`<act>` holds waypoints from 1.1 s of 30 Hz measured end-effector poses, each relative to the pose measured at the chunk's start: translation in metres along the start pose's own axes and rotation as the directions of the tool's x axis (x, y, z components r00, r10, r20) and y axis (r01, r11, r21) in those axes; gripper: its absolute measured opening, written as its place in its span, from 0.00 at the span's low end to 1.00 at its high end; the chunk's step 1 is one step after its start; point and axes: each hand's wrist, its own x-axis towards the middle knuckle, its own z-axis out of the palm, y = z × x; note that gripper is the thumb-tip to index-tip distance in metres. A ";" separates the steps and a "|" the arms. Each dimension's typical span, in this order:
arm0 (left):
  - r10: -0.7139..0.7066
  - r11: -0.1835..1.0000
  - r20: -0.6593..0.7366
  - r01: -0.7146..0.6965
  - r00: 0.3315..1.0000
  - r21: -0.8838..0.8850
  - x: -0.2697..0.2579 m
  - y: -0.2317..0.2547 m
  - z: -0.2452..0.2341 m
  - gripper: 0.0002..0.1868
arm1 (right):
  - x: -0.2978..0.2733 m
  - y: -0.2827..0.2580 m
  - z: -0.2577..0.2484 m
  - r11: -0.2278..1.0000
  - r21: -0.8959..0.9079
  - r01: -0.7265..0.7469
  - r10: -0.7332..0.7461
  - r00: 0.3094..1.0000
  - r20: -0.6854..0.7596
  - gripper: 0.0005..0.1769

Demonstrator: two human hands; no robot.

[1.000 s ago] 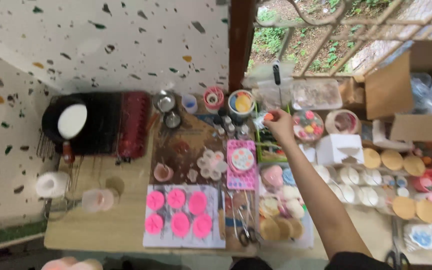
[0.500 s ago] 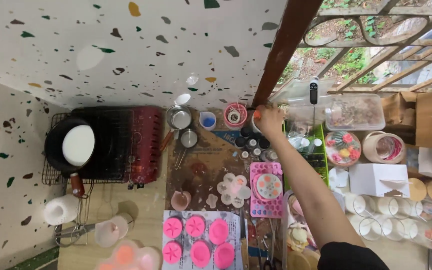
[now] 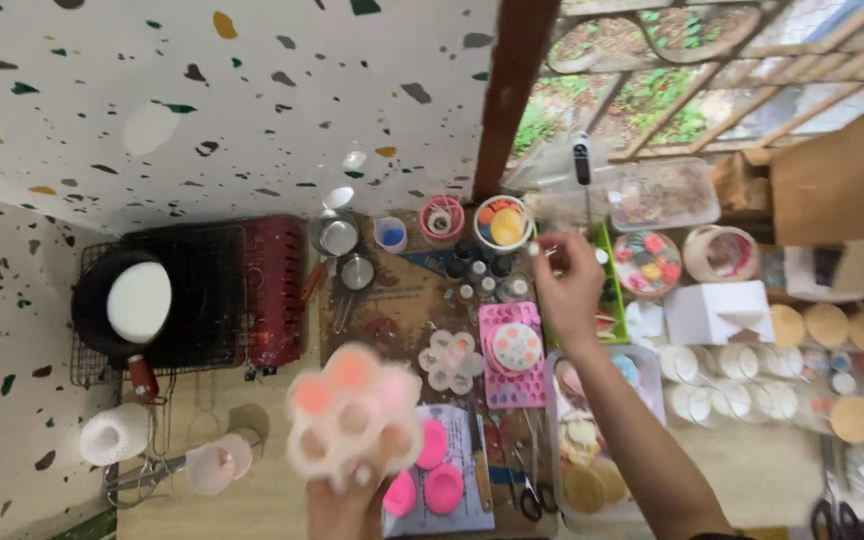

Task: The person is preparing candle molds by inserting decorative wax pieces into a paw-shaped mold.

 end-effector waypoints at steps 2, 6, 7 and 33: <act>-0.015 1.000 0.033 0.015 0.999 -0.009 0.024 0.019 0.060 0.39 | -0.049 -0.051 -0.038 0.987 0.153 -0.057 0.053 0.998 0.025 0.05; -0.077 0.997 0.140 0.076 0.987 0.019 0.014 0.031 0.111 0.35 | -0.144 -0.121 -0.097 0.936 0.351 -0.002 -0.028 0.996 0.081 0.09; -0.109 0.994 0.207 0.101 0.972 0.044 0.007 0.031 0.116 0.30 | -0.165 -0.137 -0.108 0.931 0.364 -0.038 0.013 0.997 0.070 0.11; -0.217 0.976 0.679 0.160 0.701 0.146 -0.093 0.013 0.075 0.21 | -0.350 -0.194 -0.149 0.572 0.808 -0.141 0.303 0.952 -0.049 0.26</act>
